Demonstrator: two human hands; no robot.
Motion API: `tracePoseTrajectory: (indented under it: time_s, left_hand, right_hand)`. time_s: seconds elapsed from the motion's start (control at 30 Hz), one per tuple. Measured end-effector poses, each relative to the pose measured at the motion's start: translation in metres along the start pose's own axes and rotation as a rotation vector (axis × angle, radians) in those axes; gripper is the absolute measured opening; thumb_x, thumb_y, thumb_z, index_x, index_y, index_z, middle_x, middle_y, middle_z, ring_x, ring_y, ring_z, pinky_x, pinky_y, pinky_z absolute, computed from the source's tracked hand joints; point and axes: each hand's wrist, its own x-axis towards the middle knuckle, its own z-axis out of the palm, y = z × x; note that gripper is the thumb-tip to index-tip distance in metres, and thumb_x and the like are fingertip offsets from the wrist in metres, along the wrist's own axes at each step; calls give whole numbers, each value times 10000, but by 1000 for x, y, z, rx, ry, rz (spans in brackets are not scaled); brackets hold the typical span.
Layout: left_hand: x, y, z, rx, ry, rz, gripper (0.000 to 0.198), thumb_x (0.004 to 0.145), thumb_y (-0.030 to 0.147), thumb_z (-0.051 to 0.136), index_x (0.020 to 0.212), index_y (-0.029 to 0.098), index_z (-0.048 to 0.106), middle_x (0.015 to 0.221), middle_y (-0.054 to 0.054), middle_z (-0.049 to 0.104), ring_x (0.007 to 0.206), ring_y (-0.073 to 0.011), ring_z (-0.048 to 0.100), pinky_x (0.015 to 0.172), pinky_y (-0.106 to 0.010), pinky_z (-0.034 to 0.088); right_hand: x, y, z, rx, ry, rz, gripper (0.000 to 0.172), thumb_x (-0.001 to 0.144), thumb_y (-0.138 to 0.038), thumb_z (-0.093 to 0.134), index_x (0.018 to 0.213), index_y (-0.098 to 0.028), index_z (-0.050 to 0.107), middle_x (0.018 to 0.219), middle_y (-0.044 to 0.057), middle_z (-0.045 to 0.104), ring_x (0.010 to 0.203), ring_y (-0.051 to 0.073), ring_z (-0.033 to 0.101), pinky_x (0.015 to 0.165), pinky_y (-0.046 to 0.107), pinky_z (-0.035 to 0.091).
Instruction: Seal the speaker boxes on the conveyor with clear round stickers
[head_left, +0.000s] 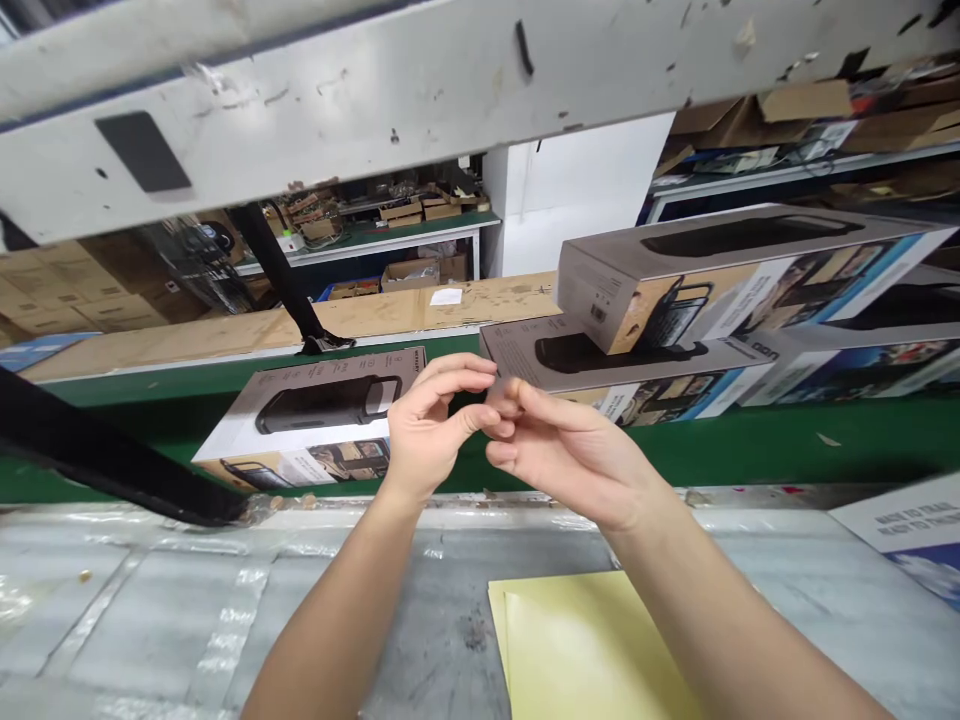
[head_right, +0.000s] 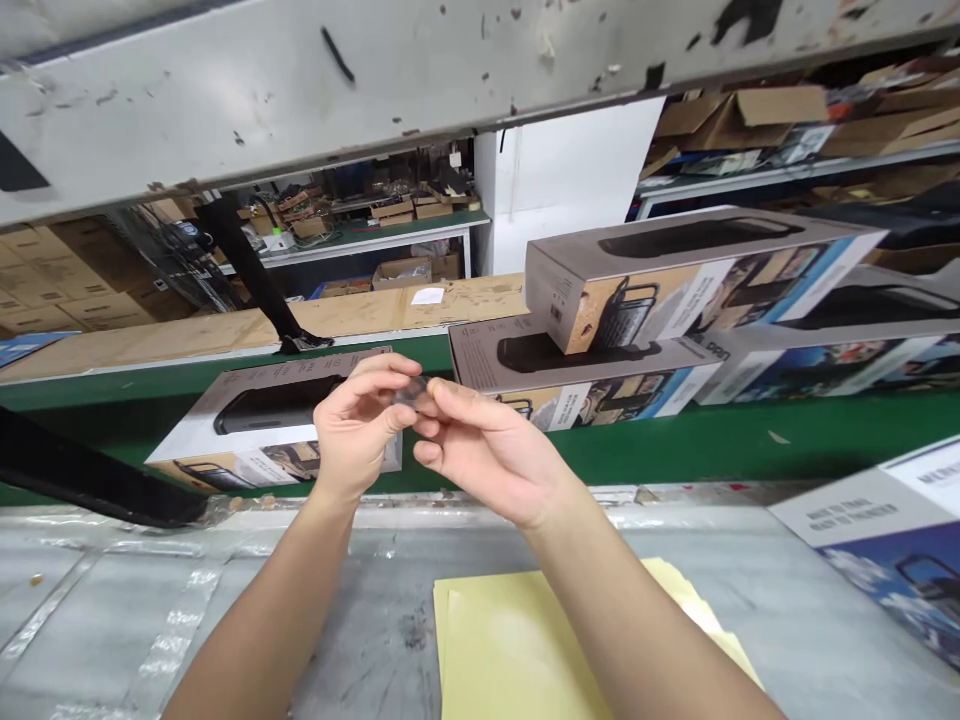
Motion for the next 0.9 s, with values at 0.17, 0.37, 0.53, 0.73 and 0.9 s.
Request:
tracePoseTrajectory:
  time_s: [0.17, 0.37, 0.53, 0.73, 0.9]
  left_hand:
    - [1, -1, -2, -46, -17, 41, 168, 814, 306, 885, 961, 273, 810, 1026, -50, 763, 1035, -192, 719, 931, -340, 603]
    - [3, 0, -5, -33, -24, 88, 165, 797, 274, 901, 920, 241, 795, 1002, -50, 770, 999, -187, 729, 943, -346, 589]
    - [2, 2, -3, -62, -20, 67, 182, 775, 270, 916, 897, 238, 786, 998, -48, 768, 996, -180, 724, 922, -334, 590]
    - [1, 3, -2, -84, -45, 79, 157, 788, 261, 905, 898, 241, 795, 1012, -49, 762, 1005, -177, 713, 930, -336, 582]
    - [1, 5, -2, -44, -56, 94, 121, 806, 255, 892, 869, 240, 789, 1009, -51, 756, 996, -183, 714, 907, -340, 590]
  right_hand:
    - [-3, 1, 2, 59, -23, 16, 265, 738, -292, 908, 742, -199, 661, 825, -2, 461, 746, 129, 433, 604, 237, 430]
    - [-4, 1, 0, 110, -67, 7, 238, 796, -250, 890, 765, -152, 676, 824, -18, 469, 774, 99, 461, 635, 205, 444]
    - [-4, 2, -1, 116, -62, 7, 245, 780, -249, 907, 776, -160, 678, 821, -26, 469, 755, 94, 467, 629, 204, 439]
    - [-5, 3, 0, 118, -70, 13, 226, 790, -249, 901, 779, -162, 693, 808, -24, 481, 741, 91, 457, 627, 195, 434]
    - [-5, 5, 1, 123, -68, 16, 216, 795, -239, 897, 785, -156, 698, 798, -22, 483, 736, 92, 454, 626, 199, 439]
